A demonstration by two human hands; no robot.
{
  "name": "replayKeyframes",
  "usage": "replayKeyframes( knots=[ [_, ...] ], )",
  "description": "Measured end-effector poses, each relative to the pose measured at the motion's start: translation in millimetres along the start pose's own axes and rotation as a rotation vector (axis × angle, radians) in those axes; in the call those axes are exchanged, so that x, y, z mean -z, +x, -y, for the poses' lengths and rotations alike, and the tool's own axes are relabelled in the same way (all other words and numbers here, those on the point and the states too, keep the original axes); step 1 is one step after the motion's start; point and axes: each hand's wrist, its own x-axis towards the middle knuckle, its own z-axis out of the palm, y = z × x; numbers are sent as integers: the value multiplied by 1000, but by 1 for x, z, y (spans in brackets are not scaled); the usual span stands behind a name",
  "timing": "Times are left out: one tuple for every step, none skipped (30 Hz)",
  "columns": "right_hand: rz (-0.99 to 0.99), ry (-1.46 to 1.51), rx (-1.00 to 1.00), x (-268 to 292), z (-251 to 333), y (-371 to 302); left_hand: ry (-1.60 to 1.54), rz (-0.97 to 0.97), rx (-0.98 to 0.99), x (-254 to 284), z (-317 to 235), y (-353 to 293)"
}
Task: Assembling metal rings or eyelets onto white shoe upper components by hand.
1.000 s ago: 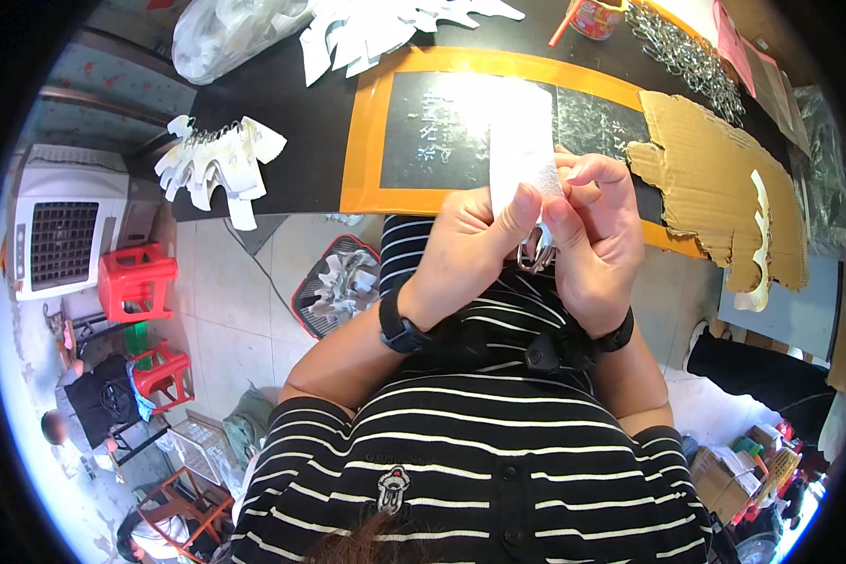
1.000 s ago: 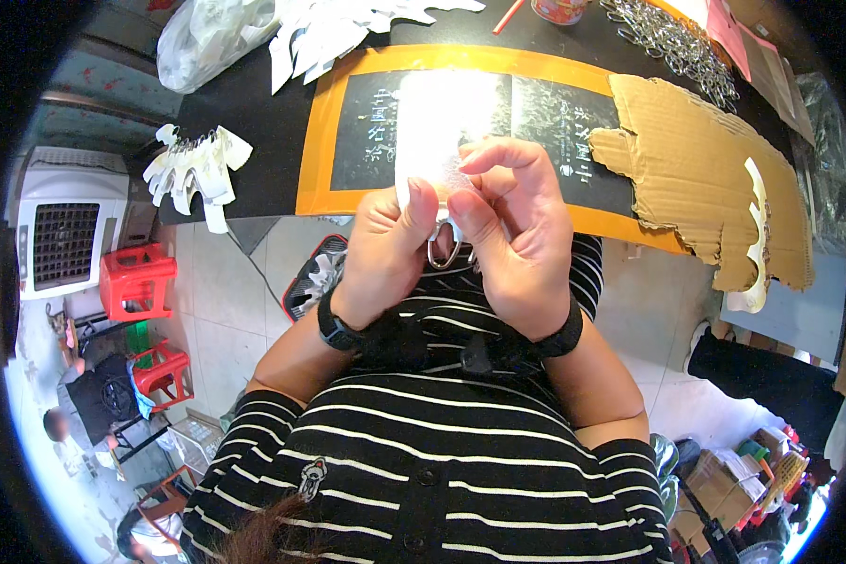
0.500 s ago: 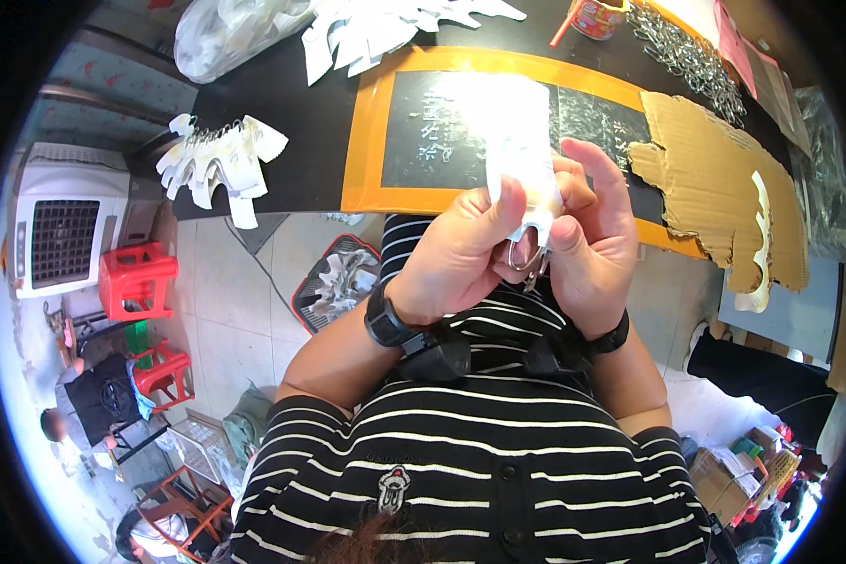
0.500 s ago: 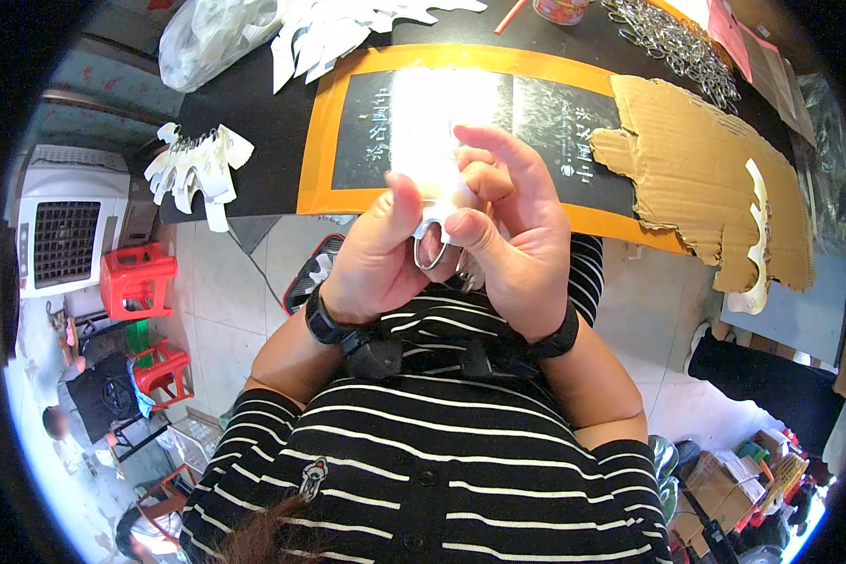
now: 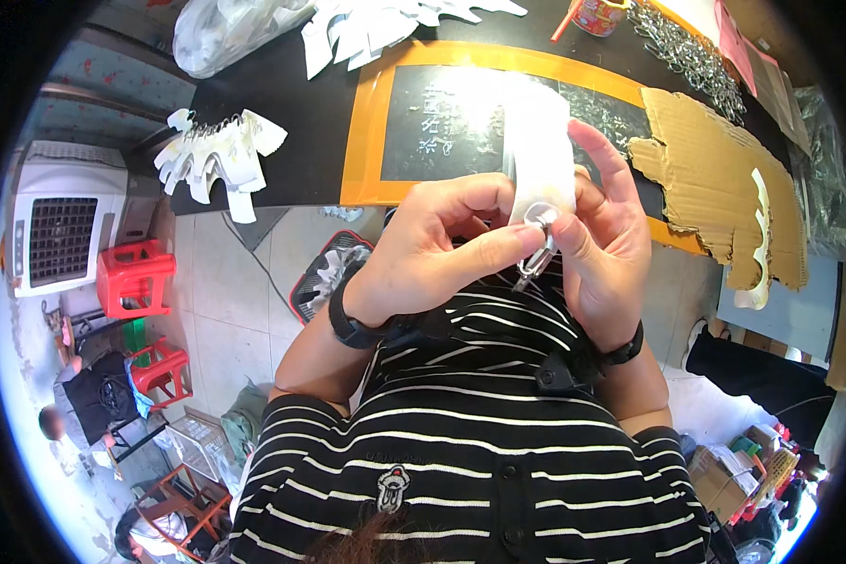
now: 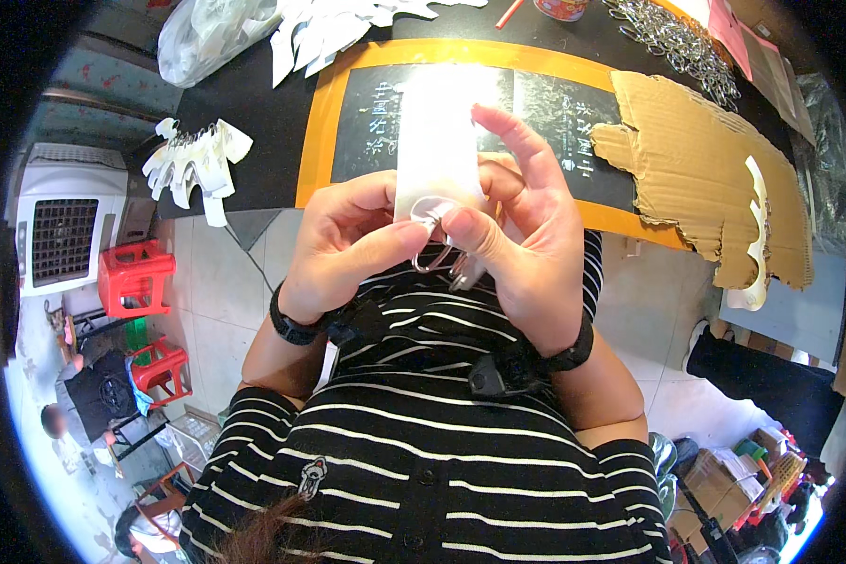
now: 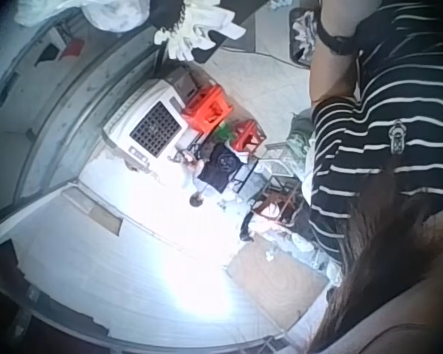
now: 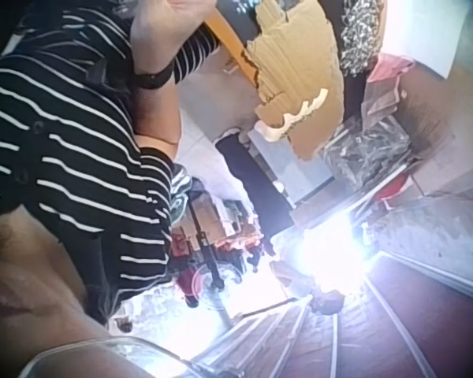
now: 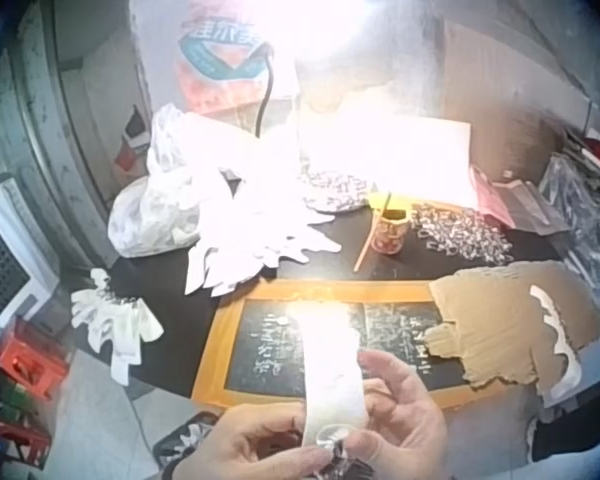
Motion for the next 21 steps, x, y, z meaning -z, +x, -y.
replayKeyframes(
  knots=[
    [1, 0, -1, -3, 4, 2, 40, -2, 24, 1, 0, -1],
    [-18, 15, -30, -7, 9, 5, 80, -3, 49, 1, 0, -1],
    [-40, 28, -58, -10, 13, 7, 79, -2, 48, 2, 0, -1],
    [-41, 25, -58, -7, 16, 8, 21, 22, 41, 3, -1, 1],
    [23, 30, -102, -1, 20, 10, -38, 46, 34, 4, -1, 2],
    [86, 37, -146, 3, 21, 11, -39, 47, 33, 2, 1, 1],
    [86, 35, -146, 3, 21, 11, -60, 36, 1, 0, 4, 1],
    [96, 108, -160, 3, 21, 10, -80, 24, -31, -2, 6, 0],
    [104, 181, -172, 4, 20, 10, -82, 26, -32, -2, 7, -1],
    [103, 179, -171, 5, 17, 9, -145, 10, -1, -3, 8, -2],
    [92, 257, -203, 7, 14, 8, -208, -6, 30, -3, 9, -3],
    [83, 336, -237, 7, 12, 8, -209, -7, 29, -1, 12, -3],
    [84, 334, -237, 5, 13, 8, -252, 47, 36, 4, 17, -3],
    [58, 330, -229, 2, 14, 7, -294, 102, 43, 7, 19, -3],
    [31, 326, -221, 0, 14, 6, -296, 102, 43, 6, 19, -2],
    [31, 324, -222, -2, 14, 4, -198, 118, -55, 5, 19, -2],
    [4, 250, -143, -4, 14, 2, -99, 132, -153, 5, 18, -1],
    [-22, 175, -65, -5, 14, 1, -32, 142, -166, 9, 16, 0],
    [-21, 173, -66, -7, 14, -1, -34, 140, -168, 8, 14, 0],
    [-29, 128, -33, -8, 14, -2, 95, 84, -211, 5, 11, 1],
    [-37, 84, 1, -10, 14, -3, 225, 28, -253, 3, 8, 1]
  ],
)
